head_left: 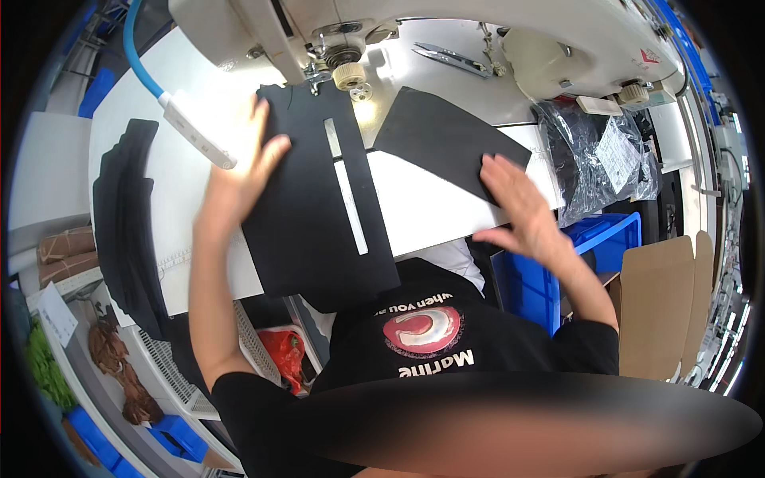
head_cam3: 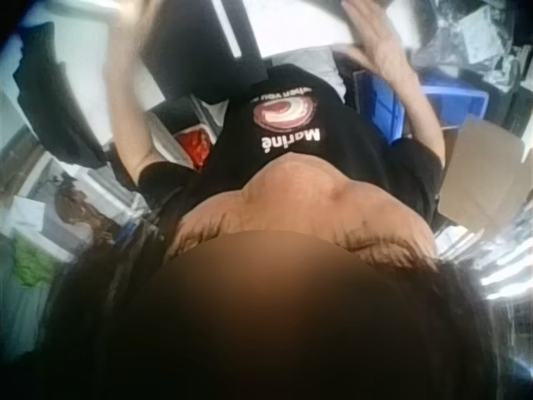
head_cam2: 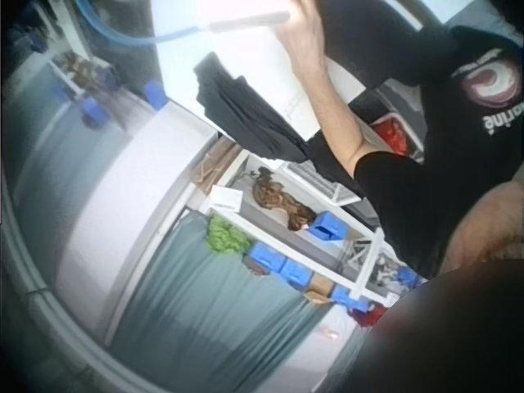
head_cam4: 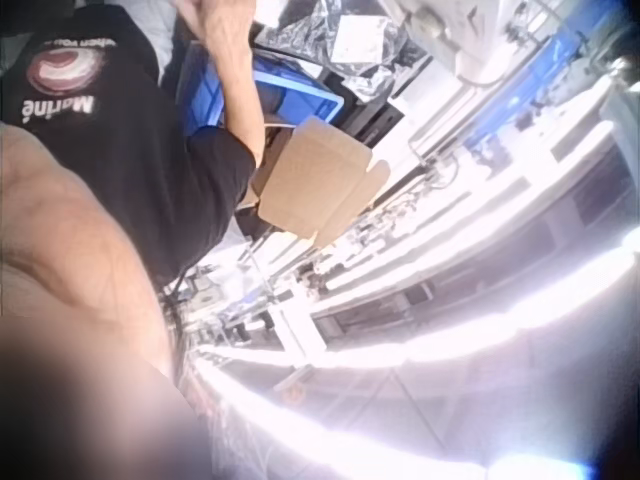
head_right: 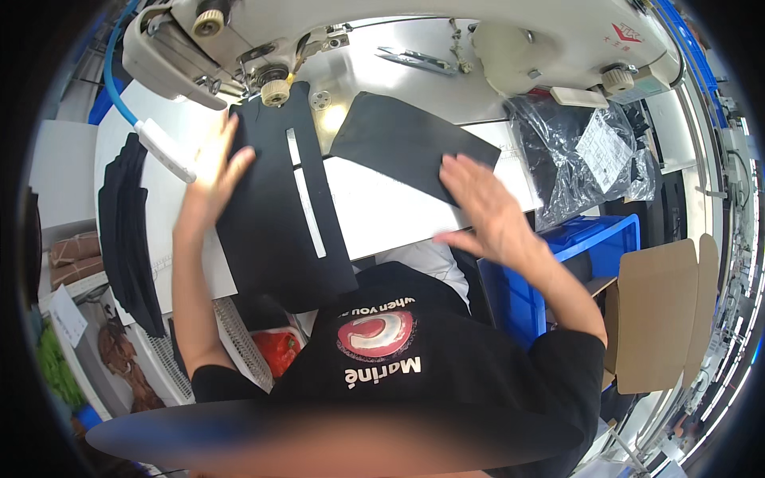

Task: Sewing a zipper into a cutout on a leather panel using an industrial sewing machine.

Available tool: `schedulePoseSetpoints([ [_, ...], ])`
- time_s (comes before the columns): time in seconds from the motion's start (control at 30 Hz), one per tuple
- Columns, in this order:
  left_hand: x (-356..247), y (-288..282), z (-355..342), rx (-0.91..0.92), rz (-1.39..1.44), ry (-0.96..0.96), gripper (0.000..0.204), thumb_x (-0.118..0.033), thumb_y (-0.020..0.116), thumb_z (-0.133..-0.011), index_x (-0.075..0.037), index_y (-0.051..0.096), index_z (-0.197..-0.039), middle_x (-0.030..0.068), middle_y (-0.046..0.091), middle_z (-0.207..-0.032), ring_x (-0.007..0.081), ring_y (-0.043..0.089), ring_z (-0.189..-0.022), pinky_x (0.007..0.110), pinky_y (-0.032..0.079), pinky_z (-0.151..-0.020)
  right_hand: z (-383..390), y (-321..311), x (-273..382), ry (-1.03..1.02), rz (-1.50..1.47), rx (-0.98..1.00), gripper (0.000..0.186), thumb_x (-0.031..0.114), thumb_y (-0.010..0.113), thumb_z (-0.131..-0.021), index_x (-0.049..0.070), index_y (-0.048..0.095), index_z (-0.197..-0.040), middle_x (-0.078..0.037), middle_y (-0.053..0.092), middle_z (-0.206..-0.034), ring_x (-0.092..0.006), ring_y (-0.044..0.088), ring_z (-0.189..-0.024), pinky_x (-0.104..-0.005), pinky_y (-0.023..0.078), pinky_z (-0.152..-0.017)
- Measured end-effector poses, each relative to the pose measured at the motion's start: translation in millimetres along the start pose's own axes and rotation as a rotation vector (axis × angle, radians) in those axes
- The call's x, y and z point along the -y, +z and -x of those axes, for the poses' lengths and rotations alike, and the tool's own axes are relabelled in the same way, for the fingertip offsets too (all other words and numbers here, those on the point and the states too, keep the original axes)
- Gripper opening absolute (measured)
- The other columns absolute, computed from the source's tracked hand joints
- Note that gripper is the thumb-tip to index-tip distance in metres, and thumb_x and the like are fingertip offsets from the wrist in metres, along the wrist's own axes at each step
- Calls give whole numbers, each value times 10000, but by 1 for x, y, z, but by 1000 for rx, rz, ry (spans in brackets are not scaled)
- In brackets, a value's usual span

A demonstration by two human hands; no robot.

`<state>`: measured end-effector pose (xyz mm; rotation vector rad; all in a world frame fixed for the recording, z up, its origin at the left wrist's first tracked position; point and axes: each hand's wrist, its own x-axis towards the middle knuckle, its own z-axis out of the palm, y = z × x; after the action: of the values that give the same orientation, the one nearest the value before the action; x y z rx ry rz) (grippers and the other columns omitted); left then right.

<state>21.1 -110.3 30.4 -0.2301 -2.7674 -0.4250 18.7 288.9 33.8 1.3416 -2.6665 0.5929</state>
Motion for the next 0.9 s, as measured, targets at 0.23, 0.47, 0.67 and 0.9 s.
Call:
schedulePoseSetpoints([
  [0.23, -98, 13, 35, 176, 285, 474, 416, -206, 734, -781, -79, 619, -1160, 47, 594, -1210, 229, 570, -1135, 502, 345, -1046, 38, 15, -8, -19, 15, -95, 393, 59, 688, -794, 30, 637, -1183, -120, 614, -1266, -305, 558, -1215, -418, 425, -1027],
  [0.47, -96, 30, 5, 106, 372, 424, 318, -134, 716, -801, -39, 634, -1093, 55, 616, -1140, 246, 613, -1000, 394, 468, -934, 14, 2, -12, 141, -268, -167, 149, 10, 642, -834, -9, 689, -974, -154, 641, -1200, -311, 621, -1104, -373, 493, -911],
  [0.67, -84, 36, -33, 235, 621, 258, 118, -100, 668, -846, -8, 692, -915, 94, 667, -931, 221, 629, -853, 310, 498, -747, -1, 3, -13, 443, -377, -326, 60, 28, 690, -809, -12, 645, -806, -133, 675, -1078, -225, 649, -874, -311, 503, -771],
  [0.9, -88, 35, -46, 418, 681, 46, 136, -104, 695, -828, -7, 694, -924, 49, 612, -789, 149, 532, -714, 266, 441, -669, 7, 17, -16, 458, -250, -378, 83, 16, 714, -795, -6, 635, -806, -127, 659, -1093, -221, 659, -848, -285, 519, -706],
])
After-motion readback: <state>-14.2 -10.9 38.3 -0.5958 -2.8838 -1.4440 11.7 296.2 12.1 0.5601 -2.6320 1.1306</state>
